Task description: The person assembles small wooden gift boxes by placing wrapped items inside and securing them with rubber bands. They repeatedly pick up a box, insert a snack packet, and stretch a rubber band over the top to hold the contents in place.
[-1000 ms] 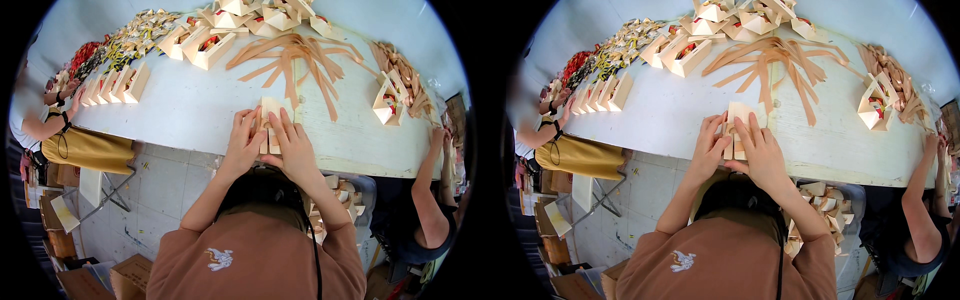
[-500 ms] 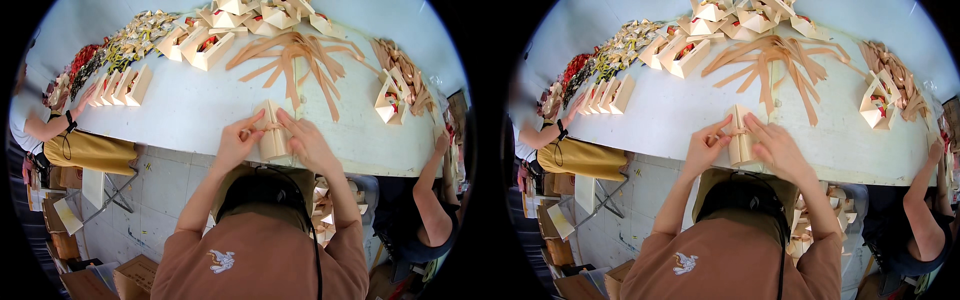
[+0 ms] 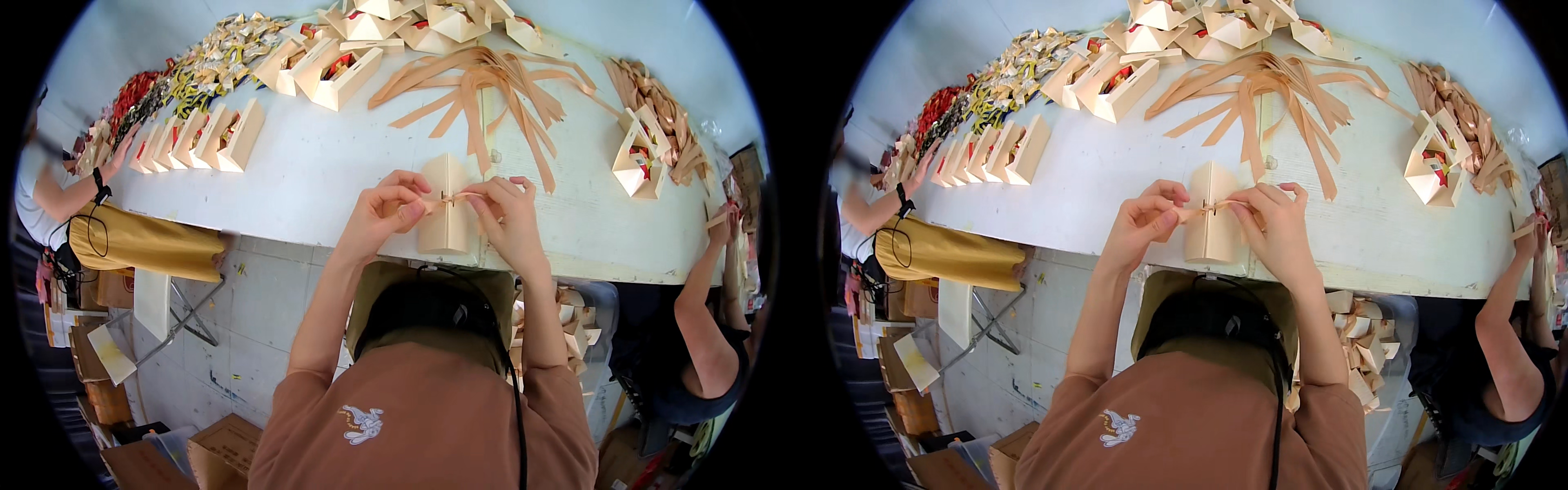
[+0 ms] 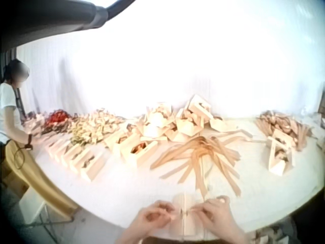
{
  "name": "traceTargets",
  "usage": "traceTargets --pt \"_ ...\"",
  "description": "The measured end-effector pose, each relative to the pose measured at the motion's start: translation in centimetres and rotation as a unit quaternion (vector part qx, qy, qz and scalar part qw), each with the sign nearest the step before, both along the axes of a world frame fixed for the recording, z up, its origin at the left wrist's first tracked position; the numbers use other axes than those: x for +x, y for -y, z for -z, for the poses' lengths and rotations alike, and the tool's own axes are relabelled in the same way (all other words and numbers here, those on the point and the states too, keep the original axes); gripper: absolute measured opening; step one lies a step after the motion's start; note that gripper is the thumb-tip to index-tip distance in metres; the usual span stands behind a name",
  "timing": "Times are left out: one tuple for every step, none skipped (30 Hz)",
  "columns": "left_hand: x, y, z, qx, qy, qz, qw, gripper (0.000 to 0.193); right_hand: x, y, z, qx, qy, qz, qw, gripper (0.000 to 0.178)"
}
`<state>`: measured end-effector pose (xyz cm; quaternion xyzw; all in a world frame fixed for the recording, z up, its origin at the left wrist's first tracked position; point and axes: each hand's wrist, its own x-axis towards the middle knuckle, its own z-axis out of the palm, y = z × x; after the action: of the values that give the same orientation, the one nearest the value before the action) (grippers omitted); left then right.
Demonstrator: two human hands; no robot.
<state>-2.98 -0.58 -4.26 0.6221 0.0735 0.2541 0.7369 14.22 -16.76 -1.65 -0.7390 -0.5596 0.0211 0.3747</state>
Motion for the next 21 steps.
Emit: traceTargets --pt "0.4 -0.2 -0.6 -0.011 0.000 0.005 1.000 0.011 0.2 -0.1 0.2 0.004 -0.012 0.007 1.000 0.012" --pt "0.6 -0.3 -1.3 -0.008 -0.015 0.023 1.000 0.012 0.4 -0.1 0.3 0.013 -0.049 0.005 0.999 0.011" --pt "0.9 -0.3 -2.1 -0.006 -0.030 0.041 0.999 0.012 0.6 -0.2 0.4 0.022 -0.086 0.003 0.996 0.010" --pt "1.1 -0.3 -2.4 -0.006 -0.045 0.058 0.997 0.013 0.7 -0.1 0.5 0.028 -0.123 0.000 0.992 0.010" --pt "1.5 -0.2 -2.3 0.007 -0.052 0.056 0.997 0.014 1.0 -0.1 0.5 0.035 -0.146 0.012 0.989 0.010" --pt "1.9 0.0 -2.1 0.020 -0.059 0.053 0.997 0.015 1.4 -0.3 0.4 0.041 -0.170 0.023 0.984 0.010" --pt "2.3 0.1 -2.0 0.033 -0.066 0.053 0.996 0.016 1.7 -0.4 0.3 0.047 -0.193 0.037 0.979 0.011" --pt "2.5 0.0 -2.0 0.105 -0.057 0.032 0.992 0.018 2.2 -0.7 0.2 0.066 -0.177 0.049 0.981 0.011" --pt "2.7 0.0 -2.0 0.176 -0.047 0.011 0.983 0.020 2.7 -1.2 0.1 0.086 -0.161 0.061 0.981 0.011" --pt "2.8 -0.1 -1.9 0.246 -0.037 -0.011 0.969 0.022 3.3 -1.7 0.0 0.104 -0.145 0.074 0.981 0.011" --pt "3.0 0.1 -2.1 0.266 -0.044 -0.022 0.963 0.020 3.6 -2.4 -0.7 0.114 -0.127 0.078 0.982 0.011" --pt "3.2 0.3 -2.5 0.287 -0.050 -0.033 0.956 0.019 3.6 -3.4 -1.9 0.125 -0.108 0.083 0.983 0.010" --pt "3.3 0.5 -2.8 0.309 -0.056 -0.046 0.948 0.019 3.1 -4.2 -3.0 0.136 -0.090 0.085 0.983 0.009" --pt "3.4 0.7 -3.1 0.284 -0.071 -0.076 0.953 0.017 2.1 -4.8 -3.8 0.138 -0.115 0.061 0.982 0.008" --pt "3.4 1.2 -3.2 0.260 -0.085 -0.106 0.956 0.018 1.0 -5.5 -4.6 0.140 -0.140 0.037 0.979 0.007" --pt "3.3 1.4 -3.4 0.235 -0.098 -0.140 0.957 0.021 0.3 -5.9 -5.1 0.143 -0.164 0.009 0.976 0.006" --pt "3.1 1.6 -3.7 0.239 -0.111 -0.148 0.953 0.023 -0.4 -5.5 -5.0 0.149 -0.143 -0.034 0.978 0.005" --pt "3.0 1.7 -4.0 0.242 -0.123 -0.157 0.950 0.027 -1.6 -4.5 -4.7 0.154 -0.121 -0.077 0.978 0.005" --pt "2.7 1.7 -4.1 0.246 -0.134 -0.171 0.945 0.032 -2.8 -3.6 -4.3 0.160 -0.097 -0.124 0.975 0.005" --pt "2.5 1.5 -3.3 0.163 -0.109 -0.151 0.969 0.032 -3.6 -2.5 -3.8 0.148 -0.123 -0.129 0.973 0.008" --pt "2.3 1.1 -1.8 0.079 -0.082 -0.132 0.985 0.032 -4.1 -1.2 -3.2 0.136 -0.150 -0.136 0.970 0.011"
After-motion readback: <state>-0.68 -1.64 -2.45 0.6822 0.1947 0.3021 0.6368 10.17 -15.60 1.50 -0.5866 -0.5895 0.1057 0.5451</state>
